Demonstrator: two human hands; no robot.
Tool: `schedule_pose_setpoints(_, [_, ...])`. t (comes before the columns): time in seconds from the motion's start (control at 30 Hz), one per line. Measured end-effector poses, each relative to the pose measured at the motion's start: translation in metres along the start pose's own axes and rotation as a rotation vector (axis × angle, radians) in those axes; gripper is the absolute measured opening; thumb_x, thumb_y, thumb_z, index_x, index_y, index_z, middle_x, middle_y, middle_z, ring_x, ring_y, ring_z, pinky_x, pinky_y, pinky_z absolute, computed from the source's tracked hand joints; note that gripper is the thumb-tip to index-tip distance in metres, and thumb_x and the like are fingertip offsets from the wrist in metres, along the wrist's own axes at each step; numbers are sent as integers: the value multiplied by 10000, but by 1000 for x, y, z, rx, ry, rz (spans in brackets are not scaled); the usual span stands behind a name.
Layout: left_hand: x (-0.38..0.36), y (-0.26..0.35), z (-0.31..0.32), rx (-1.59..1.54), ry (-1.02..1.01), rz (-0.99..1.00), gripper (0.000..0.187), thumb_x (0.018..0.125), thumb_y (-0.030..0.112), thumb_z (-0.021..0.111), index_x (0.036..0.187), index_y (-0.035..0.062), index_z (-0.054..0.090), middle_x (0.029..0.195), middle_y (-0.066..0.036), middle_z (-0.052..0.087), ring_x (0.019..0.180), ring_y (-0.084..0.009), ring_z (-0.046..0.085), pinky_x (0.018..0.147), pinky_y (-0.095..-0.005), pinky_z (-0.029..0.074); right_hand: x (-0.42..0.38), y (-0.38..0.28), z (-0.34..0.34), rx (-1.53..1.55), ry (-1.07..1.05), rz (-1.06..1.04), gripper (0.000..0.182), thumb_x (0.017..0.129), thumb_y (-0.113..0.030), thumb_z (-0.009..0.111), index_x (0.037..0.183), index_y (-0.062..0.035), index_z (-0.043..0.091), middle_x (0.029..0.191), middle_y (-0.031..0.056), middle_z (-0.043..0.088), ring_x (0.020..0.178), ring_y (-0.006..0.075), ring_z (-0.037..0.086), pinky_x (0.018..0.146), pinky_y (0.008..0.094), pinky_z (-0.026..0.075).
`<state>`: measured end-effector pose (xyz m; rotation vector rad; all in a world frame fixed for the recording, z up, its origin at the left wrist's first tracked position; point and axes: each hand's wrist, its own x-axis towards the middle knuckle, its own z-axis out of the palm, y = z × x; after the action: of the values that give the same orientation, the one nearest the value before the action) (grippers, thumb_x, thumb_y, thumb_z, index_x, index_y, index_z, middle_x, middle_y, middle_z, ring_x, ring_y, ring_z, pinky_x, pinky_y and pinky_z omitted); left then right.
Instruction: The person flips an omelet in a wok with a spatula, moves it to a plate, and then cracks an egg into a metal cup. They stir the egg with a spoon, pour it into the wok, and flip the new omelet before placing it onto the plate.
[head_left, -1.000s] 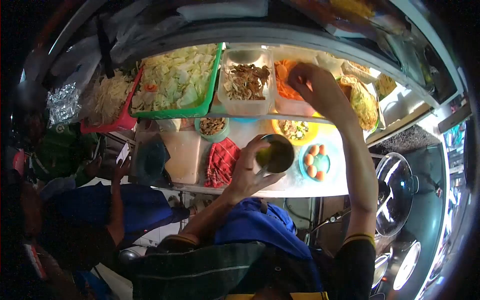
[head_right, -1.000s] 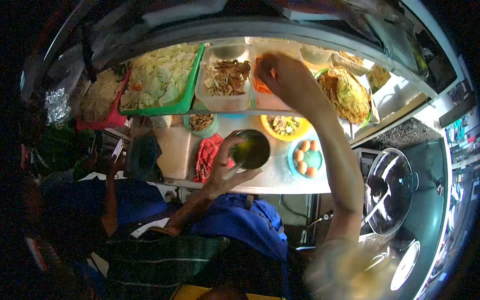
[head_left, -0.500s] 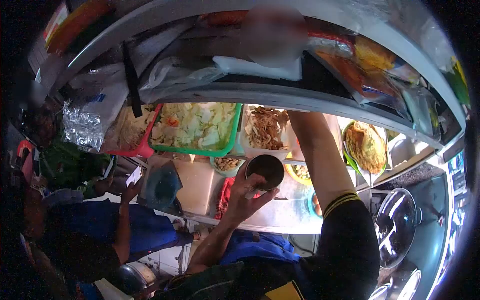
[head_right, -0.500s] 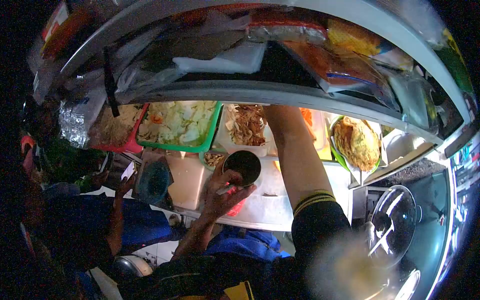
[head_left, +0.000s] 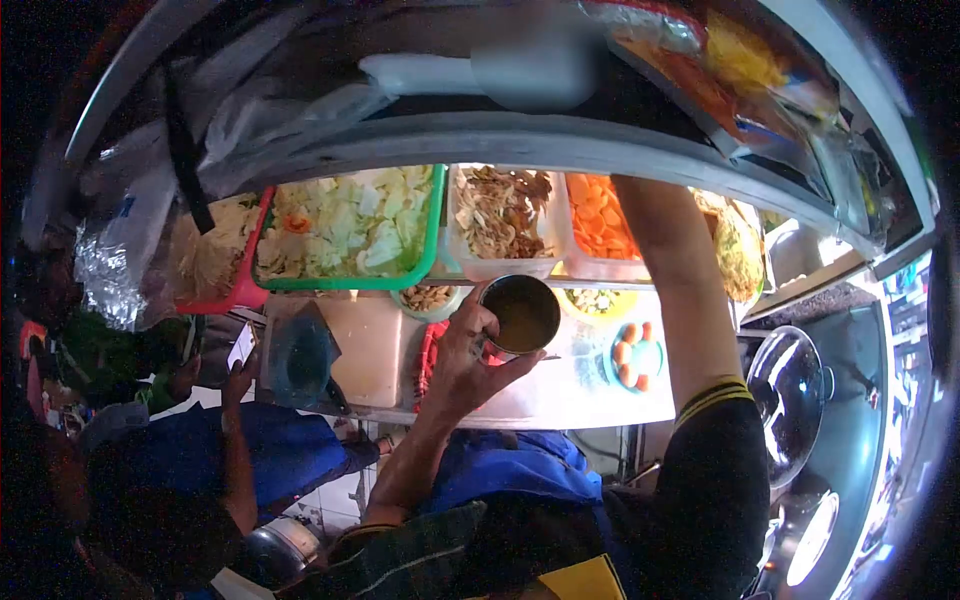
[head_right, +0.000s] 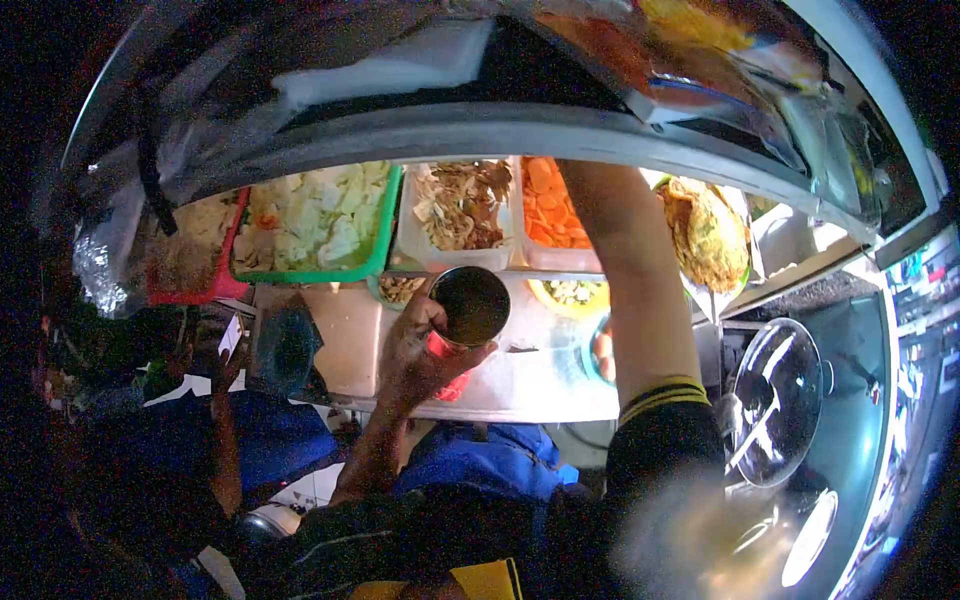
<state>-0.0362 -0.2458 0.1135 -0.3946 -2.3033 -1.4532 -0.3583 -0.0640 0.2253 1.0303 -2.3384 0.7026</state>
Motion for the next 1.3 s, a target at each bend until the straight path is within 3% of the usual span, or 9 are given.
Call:
schedule_pose_setpoints(0.2, [1, -5, 33, -291, -128, -45, 594, 648, 226, 922, 949, 76, 433, 1052, -169, 590, 1126, -358, 590, 959, -445, 493, -70, -62, -80, 840, -463, -170, 199, 948, -179, 627, 1092, -60, 694, 995, 137, 708, 923, 247, 668, 843, 393, 536])
schedule_pose_setpoints(0.27, [4, 16, 36, -130, -228, -143, 615, 638, 219, 922, 958, 86, 415, 1159, -190, 595, 1102, -352, 597, 911, -427, 505, -111, -101, -102, 778, -828, 321, 232, 950, -177, 631, 1126, -37, 683, 1009, 113, 714, 968, 200, 667, 882, 383, 529])
schedule_pose_setpoints(0.33, [9, 31, 43, -142, -338, -199, 613, 636, 214, 921, 954, 90, 411, 1232, -213, 573, 1092, -361, 600, 904, -426, 507, -156, -120, -113, 548, -816, 165, 228, 932, -193, 643, 1099, -46, 691, 895, 103, 714, 834, 168, 682, 768, 324, 541])
schedule_pose_setpoints(0.4, [14, 34, 62, -166, -452, -230, 612, 634, 209, 919, 950, 95, 408, 1305, -236, 551, 1082, -370, 603, 897, -426, 509, -199, -130, -115, 333, -818, 173, 273, 939, -166, 632, 1161, -9, 654, 1028, 157, 695, 920, 277, 689, 827, 364, 535])
schedule_pose_setpoints(0.47, [13, 33, 88, -191, -309, 182, 606, 634, 192, 913, 961, 104, 410, 1252, -225, 572, 1063, -393, 605, 867, -438, 512, -231, -139, -126, 344, -834, 446, 286, 950, -157, 597, 1217, -57, 624, 821, 155, 680, 787, 237, 692, 719, 364, 551])
schedule_pose_setpoints(0.53, [10, 45, 102, -236, -404, 115, 602, 635, 179, 906, 962, 109, 404, 1264, -223, 563, 1065, -420, 599, 872, -467, 506, -248, -151, -149, 416, -875, 699, 308, 919, -110, 578, 1219, -45, 604, 896, 182, 657, 897, 296, 666, 805, 403, 531])
schedule_pose_setpoints(0.63, [5, 41, 129, -254, -467, 228, 607, 632, 183, 908, 956, 102, 401, 1300, -225, 541, 1087, -418, 595, 895, -461, 503, -287, -154, -159, 284, -623, 371, 284, 855, -56, 548, 1125, -17, 625, 996, 173, 615, 997, 344, 600, 904, 418, 488])
schedule_pose_setpoints(1.03, [-9, 77, 194, -493, -757, 367, 643, 653, 203, 900, 1099, 46, 465, 1253, -186, 538, 1103, -376, 576, 923, -441, 473, -352, -206, -200, -26, -394, 844, 155, 845, -109, 611, 981, -35, 623, 1046, 159, 607, 915, 357, 655, 786, 411, 526])
schedule_pose_setpoints(1.3, [-20, 83, 225, -553, -860, 346, 591, 652, 219, 896, 1043, 36, 492, 1299, -213, 517, 1184, -398, 545, 965, -440, 460, -391, -202, -207, -185, -526, 908, 148, 823, -120, 630, 961, -92, 584, 958, 100, 611, 918, 324, 622, 787, 416, 501])
